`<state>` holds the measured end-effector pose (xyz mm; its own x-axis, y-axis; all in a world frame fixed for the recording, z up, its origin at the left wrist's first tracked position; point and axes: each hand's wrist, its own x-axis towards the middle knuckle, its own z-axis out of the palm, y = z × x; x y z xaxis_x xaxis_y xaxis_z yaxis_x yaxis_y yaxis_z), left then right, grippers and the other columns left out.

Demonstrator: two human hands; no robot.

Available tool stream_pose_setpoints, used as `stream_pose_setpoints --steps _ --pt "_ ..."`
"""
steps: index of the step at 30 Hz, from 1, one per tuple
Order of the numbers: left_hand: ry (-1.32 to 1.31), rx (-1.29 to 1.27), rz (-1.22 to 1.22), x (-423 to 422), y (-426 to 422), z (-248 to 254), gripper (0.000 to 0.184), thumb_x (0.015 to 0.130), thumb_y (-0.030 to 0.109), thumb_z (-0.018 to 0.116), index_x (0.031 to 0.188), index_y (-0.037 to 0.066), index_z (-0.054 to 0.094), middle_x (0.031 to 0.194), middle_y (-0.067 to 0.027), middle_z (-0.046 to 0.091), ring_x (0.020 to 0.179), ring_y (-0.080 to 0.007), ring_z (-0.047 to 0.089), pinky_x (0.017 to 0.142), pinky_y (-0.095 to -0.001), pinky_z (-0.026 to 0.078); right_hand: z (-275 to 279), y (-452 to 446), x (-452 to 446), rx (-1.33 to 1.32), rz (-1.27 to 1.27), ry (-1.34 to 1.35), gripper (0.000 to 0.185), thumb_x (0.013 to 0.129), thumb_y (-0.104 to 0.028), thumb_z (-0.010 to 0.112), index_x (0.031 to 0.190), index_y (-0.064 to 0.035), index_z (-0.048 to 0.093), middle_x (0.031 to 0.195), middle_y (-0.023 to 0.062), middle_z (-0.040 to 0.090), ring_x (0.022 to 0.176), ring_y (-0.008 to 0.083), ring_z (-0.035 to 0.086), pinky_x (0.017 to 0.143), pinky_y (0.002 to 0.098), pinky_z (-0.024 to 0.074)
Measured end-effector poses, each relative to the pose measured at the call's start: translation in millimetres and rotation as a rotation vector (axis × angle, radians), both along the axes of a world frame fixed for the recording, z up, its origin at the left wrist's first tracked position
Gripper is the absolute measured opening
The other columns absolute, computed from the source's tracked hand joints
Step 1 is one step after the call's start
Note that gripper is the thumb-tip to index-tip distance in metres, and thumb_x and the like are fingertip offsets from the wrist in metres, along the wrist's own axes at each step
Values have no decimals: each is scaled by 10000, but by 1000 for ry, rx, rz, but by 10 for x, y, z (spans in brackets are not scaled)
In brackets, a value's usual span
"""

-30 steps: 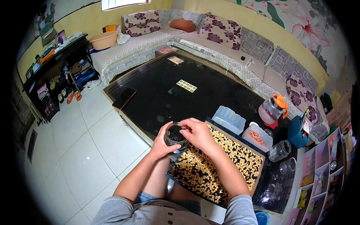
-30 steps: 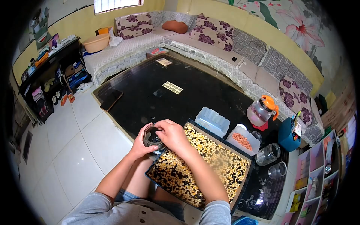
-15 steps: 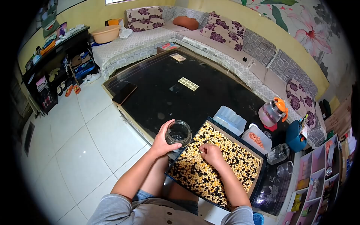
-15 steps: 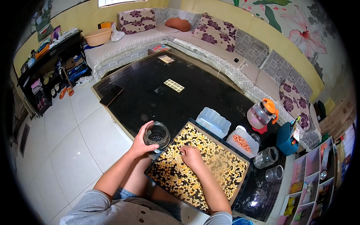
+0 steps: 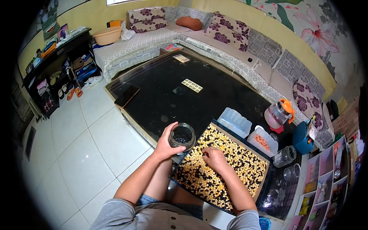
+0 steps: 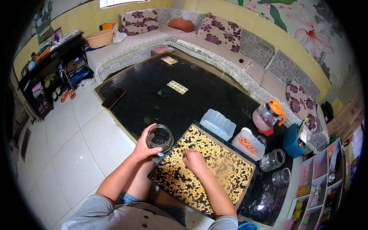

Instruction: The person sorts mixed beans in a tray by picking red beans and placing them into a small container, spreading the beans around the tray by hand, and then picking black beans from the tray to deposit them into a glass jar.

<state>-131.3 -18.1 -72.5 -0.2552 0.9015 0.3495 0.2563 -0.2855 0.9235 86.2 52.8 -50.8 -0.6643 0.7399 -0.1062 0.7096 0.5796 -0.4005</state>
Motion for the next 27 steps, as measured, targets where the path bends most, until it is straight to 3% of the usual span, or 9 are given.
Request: stream_pose_setpoints --steps 8,16,27 --pt "9 7 2 -3 -1 -8 919 573 304 782 1325 13 340 1289 -167 399 1222 -270 395 1038 -355 291 -51 33 2 18 28 -35 151 812 -124 605 938 -49 641 923 153 631 777 252 630 761 320 550" --pt "13 -7 1 -7 -2 -14 930 575 308 783 1333 20 327 1289 -170 398 1225 -274 393 1038 -357 292 -167 78 10 78 16 89 97 796 -84 577 829 -33 652 822 168 632 710 269 631 729 364 535" --pt "8 -3 -2 -1 -3 3 922 574 300 783 1329 19 334 1290 -167 398 1224 -273 394 1040 -355 288 -144 96 -17 93 46 -53 144 759 -77 601 889 -45 654 871 147 635 761 271 632 757 353 525"
